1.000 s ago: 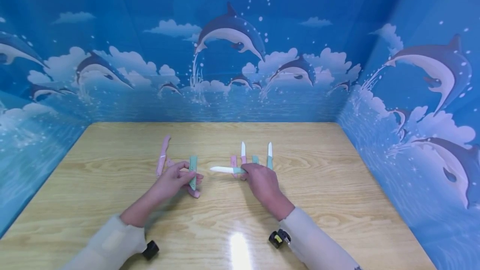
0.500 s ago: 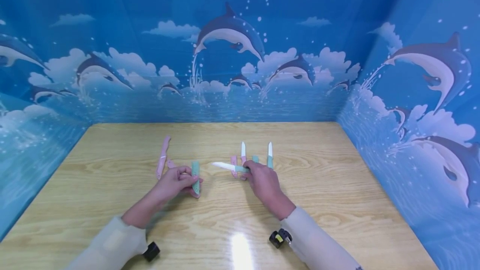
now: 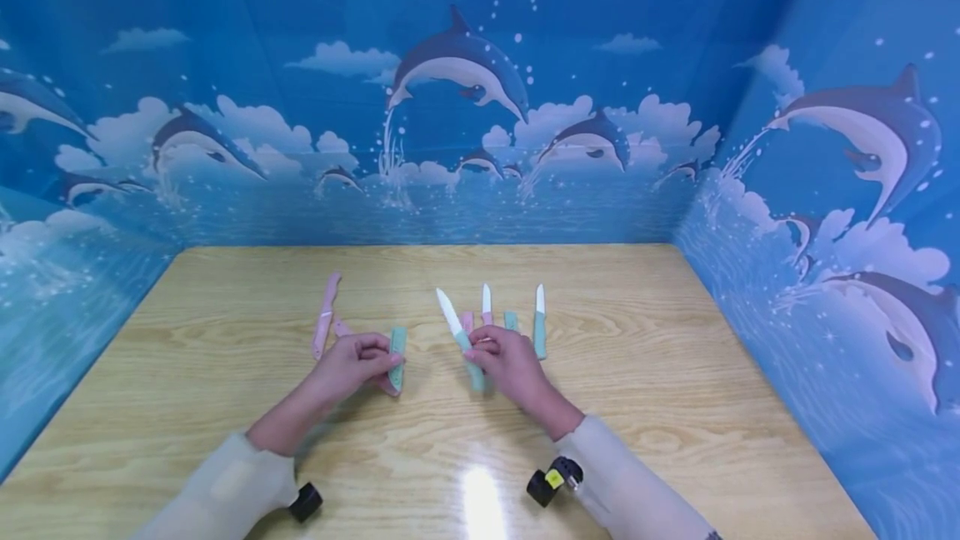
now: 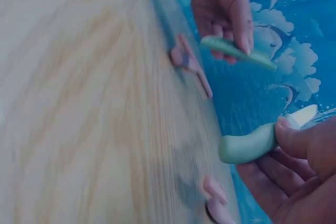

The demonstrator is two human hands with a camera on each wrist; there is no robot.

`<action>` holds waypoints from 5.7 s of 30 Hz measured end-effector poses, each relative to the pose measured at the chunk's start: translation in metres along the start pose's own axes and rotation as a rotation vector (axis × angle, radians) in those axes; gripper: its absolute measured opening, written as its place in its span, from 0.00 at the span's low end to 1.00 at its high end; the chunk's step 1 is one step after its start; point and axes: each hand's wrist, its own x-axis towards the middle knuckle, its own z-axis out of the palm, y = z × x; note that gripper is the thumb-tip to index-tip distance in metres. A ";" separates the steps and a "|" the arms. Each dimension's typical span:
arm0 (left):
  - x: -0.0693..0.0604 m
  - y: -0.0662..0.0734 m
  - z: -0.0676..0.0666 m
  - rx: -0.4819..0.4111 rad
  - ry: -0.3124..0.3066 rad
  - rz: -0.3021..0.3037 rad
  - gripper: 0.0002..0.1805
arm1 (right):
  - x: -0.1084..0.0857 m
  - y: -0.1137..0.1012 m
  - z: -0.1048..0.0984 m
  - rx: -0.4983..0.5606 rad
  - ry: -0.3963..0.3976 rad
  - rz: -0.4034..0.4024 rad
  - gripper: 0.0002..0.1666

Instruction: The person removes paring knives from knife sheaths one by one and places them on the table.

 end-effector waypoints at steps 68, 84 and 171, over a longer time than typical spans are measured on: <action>0.078 0.006 0.026 0.594 0.213 -0.248 0.09 | 0.069 0.004 0.039 -0.333 0.134 0.350 0.09; 0.071 0.012 0.024 0.779 0.167 -0.152 0.09 | 0.068 -0.005 0.049 -0.586 0.063 0.197 0.15; 0.036 -0.009 -0.074 1.123 -0.098 0.408 0.13 | 0.033 -0.041 0.115 -0.697 -0.155 -0.068 0.16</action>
